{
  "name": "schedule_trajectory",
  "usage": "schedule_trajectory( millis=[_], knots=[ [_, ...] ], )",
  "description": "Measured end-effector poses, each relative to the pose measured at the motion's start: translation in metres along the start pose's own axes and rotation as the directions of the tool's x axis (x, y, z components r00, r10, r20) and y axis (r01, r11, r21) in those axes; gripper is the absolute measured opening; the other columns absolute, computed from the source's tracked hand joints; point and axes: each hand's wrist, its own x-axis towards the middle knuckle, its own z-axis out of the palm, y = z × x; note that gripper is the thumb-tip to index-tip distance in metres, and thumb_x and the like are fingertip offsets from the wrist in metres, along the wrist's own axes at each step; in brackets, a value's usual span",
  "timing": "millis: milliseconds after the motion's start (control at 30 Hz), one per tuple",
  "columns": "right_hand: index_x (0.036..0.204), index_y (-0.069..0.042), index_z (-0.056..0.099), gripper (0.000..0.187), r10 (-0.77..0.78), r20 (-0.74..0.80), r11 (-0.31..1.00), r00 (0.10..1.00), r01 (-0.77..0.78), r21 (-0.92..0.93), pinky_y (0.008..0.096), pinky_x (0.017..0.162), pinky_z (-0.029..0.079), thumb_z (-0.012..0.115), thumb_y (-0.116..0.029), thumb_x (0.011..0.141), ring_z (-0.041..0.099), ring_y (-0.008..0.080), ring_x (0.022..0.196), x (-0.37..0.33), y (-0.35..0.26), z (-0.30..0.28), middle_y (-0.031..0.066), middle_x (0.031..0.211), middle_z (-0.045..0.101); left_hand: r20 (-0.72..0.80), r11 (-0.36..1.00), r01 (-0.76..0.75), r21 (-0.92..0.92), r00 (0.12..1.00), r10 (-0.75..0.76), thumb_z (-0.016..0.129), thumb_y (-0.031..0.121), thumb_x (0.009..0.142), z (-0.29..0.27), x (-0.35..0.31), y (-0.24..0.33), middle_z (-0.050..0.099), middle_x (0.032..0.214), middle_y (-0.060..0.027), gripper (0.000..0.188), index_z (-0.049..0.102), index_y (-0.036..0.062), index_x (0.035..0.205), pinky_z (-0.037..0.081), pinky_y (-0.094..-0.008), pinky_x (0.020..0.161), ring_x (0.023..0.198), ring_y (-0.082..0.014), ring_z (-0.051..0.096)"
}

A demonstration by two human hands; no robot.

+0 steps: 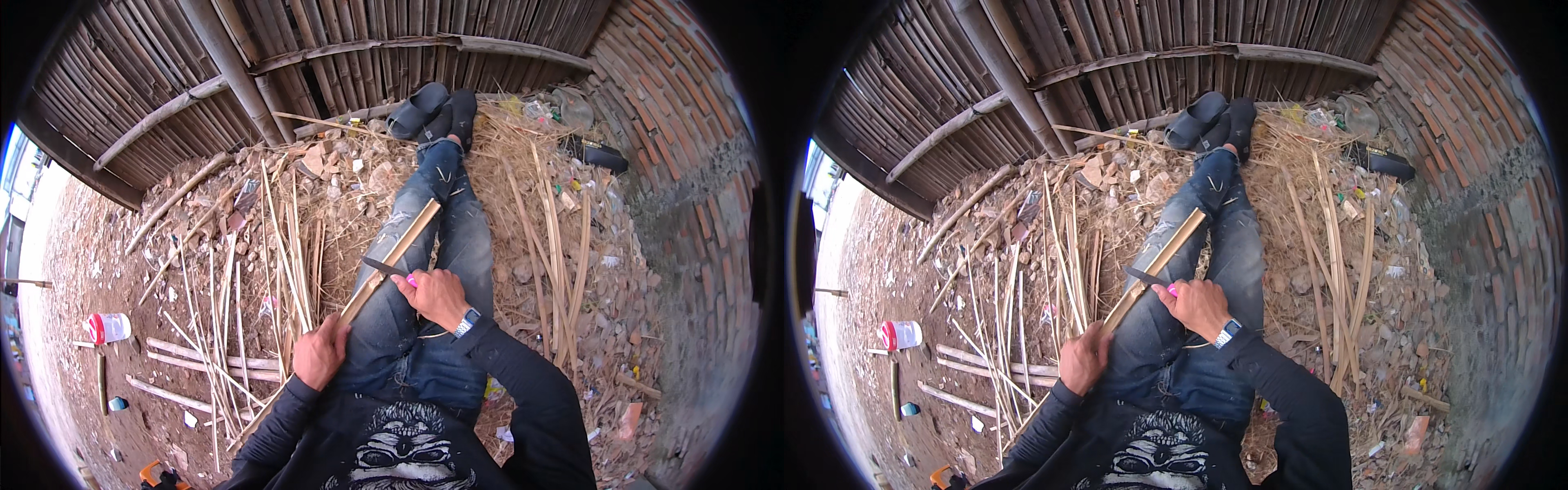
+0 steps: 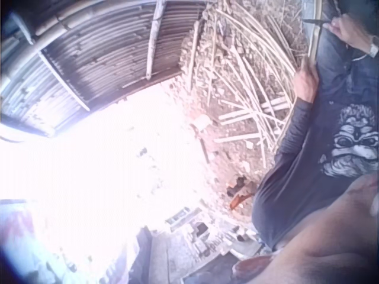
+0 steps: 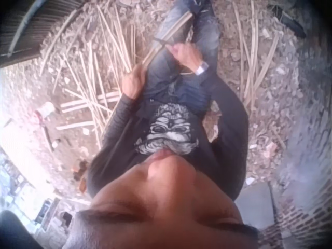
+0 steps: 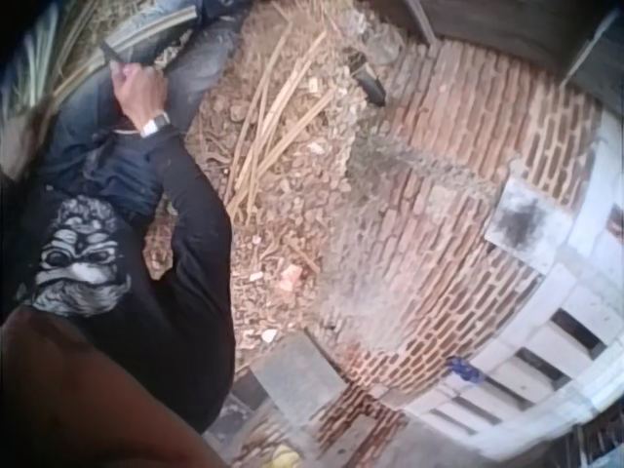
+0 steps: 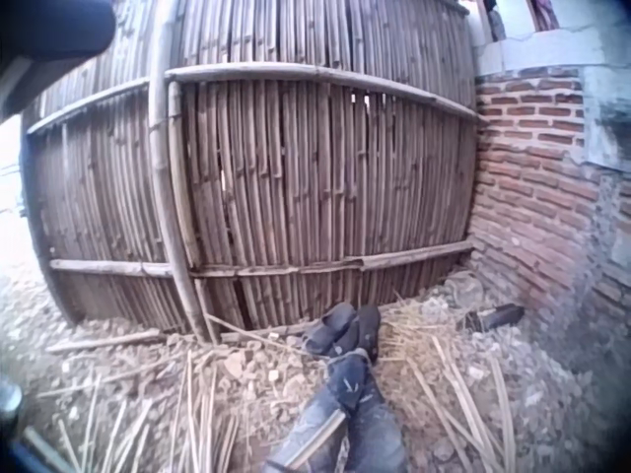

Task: The person whittles a strip of wood using a small knife, shaving off pieces and refining the surface.

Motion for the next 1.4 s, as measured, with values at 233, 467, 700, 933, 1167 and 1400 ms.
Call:
schedule_trajectory(
  millis=[233, 467, 700, 933, 1167, 1400],
  knots=[
    [0.074, -0.004, 0.074, 0.070, 0.117, -0.199, 0.984, 0.973, -0.141, -0.112, 0.0544, 0.054, 0.055, 0.051, -0.063, 0.104, 0.071, 0.0454, 0.064, 0.038, 0.055, 0.001, 0.0247, 0.069, 0.071, 0.056, 0.999, 0.026, -0.043, 0.998, -0.024, 0.073, 0.028, 0.098, -0.017, -0.009, 0.002, 0.067, 0.069, -0.0265, 0.033, 0.069, 0.0033, 0.120, 0.056, -0.0531, 0.060, 0.066, -0.0462, 0.070],
    [0.071, -0.006, 0.071, 0.066, -0.037, -0.229, 0.998, 0.973, 0.022, -0.065, 0.0528, 0.053, 0.055, 0.055, -0.062, 0.103, 0.070, 0.0426, 0.060, 0.042, 0.041, -0.005, 0.0213, 0.063, 0.068, 0.008, 0.998, 0.022, -0.059, 1.000, -0.022, 0.072, 0.027, 0.098, -0.007, -0.013, -0.008, 0.068, 0.071, -0.0275, 0.034, 0.069, 0.0021, 0.121, 0.056, -0.0525, 0.062, 0.066, -0.0469, 0.070],
    [0.075, -0.006, 0.075, 0.065, 0.144, -0.275, 0.979, 0.951, -0.178, -0.102, 0.0529, 0.053, 0.055, 0.056, -0.062, 0.103, 0.070, 0.0425, 0.060, 0.047, 0.067, -0.013, 0.0212, 0.064, 0.069, 0.027, 0.998, -0.006, -0.070, 1.000, 0.008, 0.074, 0.028, 0.098, -0.003, -0.027, -0.030, 0.067, 0.071, -0.0271, 0.034, 0.070, 0.0031, 0.121, 0.055, -0.0533, 0.059, 0.064, -0.0468, 0.069],
    [0.071, -0.006, 0.071, 0.070, -0.135, -0.176, 0.989, 0.975, 0.121, -0.090, 0.0525, 0.054, 0.057, 0.053, -0.065, 0.103, 0.071, 0.0417, 0.058, 0.031, 0.028, -0.012, 0.0225, 0.063, 0.068, 0.020, 0.996, -0.010, -0.094, 1.000, 0.011, 0.075, 0.027, 0.097, 0.008, -0.020, -0.030, 0.066, 0.067, -0.0250, 0.033, 0.069, 0.0046, 0.121, 0.054, -0.0534, 0.057, 0.063, -0.0470, 0.068],
    [0.074, -0.003, 0.073, 0.074, 0.361, -0.441, 0.870, 0.822, -0.467, -0.159, 0.0554, 0.059, 0.052, 0.049, -0.065, 0.104, 0.070, 0.0451, 0.065, 0.064, 0.149, -0.058, 0.0242, 0.066, 0.068, 0.013, 0.992, 0.070, -0.100, 0.998, -0.069, 0.073, 0.025, 0.097, 0.001, -0.066, -0.066, 0.070, 0.076, -0.0266, 0.034, 0.069, 0.0018, 0.121, 0.058, -0.0498, 0.061, 0.070, -0.0466, 0.071],
    [0.079, -0.001, 0.069, 0.063, 0.274, -0.242, 0.932, 0.931, -0.195, 0.307, 0.0497, 0.061, 0.046, 0.064, -0.060, 0.100, 0.066, 0.0402, 0.065, 0.052, 0.070, -0.052, 0.0190, 0.069, 0.068, 0.024, 0.997, 0.068, -0.022, 0.997, -0.068, 0.073, 0.025, 0.097, 0.004, -0.039, -0.051, 0.071, 0.078, -0.0259, 0.035, 0.069, 0.0015, 0.123, 0.057, -0.0503, 0.060, 0.068, -0.0453, 0.072]
  ],
)
